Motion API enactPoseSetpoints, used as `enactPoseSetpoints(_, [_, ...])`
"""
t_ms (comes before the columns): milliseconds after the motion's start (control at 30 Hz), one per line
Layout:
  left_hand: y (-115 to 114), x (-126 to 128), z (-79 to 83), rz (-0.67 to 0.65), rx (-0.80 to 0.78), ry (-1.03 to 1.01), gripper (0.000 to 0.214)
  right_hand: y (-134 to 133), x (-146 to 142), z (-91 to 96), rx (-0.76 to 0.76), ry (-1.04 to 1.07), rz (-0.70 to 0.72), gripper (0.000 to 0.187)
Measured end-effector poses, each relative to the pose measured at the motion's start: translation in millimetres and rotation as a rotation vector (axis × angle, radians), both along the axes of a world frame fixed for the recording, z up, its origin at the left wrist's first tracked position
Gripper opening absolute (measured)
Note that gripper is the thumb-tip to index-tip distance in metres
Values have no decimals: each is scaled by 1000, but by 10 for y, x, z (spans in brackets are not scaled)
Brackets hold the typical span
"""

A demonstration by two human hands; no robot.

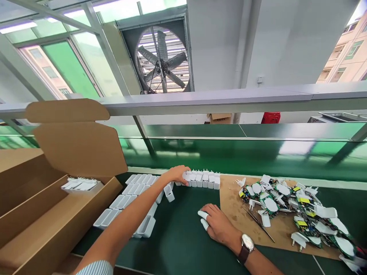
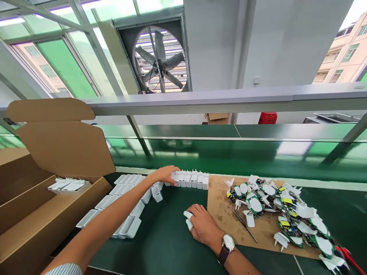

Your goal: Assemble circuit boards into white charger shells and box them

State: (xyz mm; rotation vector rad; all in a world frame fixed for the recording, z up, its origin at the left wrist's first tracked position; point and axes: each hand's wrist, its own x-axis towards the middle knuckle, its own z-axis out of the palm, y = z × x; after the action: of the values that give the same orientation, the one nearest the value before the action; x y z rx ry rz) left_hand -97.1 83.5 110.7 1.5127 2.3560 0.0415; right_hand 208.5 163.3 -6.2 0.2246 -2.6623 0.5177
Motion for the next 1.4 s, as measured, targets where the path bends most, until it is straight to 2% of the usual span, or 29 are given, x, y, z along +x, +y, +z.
enactPoseSetpoints(167, [13,35,-3,7,-17,29,81,8,-9,26,-16,49,10,37])
enactPoseSetpoints(267, [-14,92,60,22,-1,61,77,16,-6,45,-19,70,15,41])
enactPoseSetpoints(367, [-89,147,264,56,42,105,74,22,-8,45,-42,105,33,44])
enactPoseSetpoints(467, [-250,242,595,71,111,143,73,43,-20,3,-88,156,46,44])
enactPoseSetpoints(533, [-380,377,786,42,148,144,70,87,-38,-48,-121,201,12,42])
enactPoseSetpoints(600, [-489,583,863,-48,153,118,69,152,-57,-100,-132,249,-48,40])
enactPoseSetpoints(667, [-558,835,795,-202,110,81,65,218,-59,-133,-114,283,-90,40])
enactPoseSetpoints(767, [-600,1186,509,-390,1,50,59,280,-19,-123,-78,275,-118,45])
enactPoseSetpoints(867, [-601,1365,226,-454,-52,50,60,287,17,-74,-44,262,-132,45])
enactPoseSetpoints(933, [-611,1387,127,-457,-37,11,60,271,22,-43,-24,260,-141,41])
enactPoseSetpoints(967, [-628,1385,105,-434,-9,-23,64,260,21,-31,-17,259,-149,40])
enactPoseSetpoints(1033, [-692,1388,96,-324,91,-106,86,239,20,-10,-5,261,-161,38])
enactPoseSetpoints(1133, [-825,1475,64,-45,262,-246,131,218,26,11,14,249,-151,38])
enactPoseSetpoints(1200, [-891,1595,-25,125,317,-330,147,214,30,14,23,237,-138,39])
enactPoseSetpoints(1267, [-909,1742,-167,267,347,-366,150,215,31,7,26,226,-127,42])
enactPoseSetpoints(1400, [-840,1981,-446,440,480,-286,131,240,34,-49,43,244,-116,47])
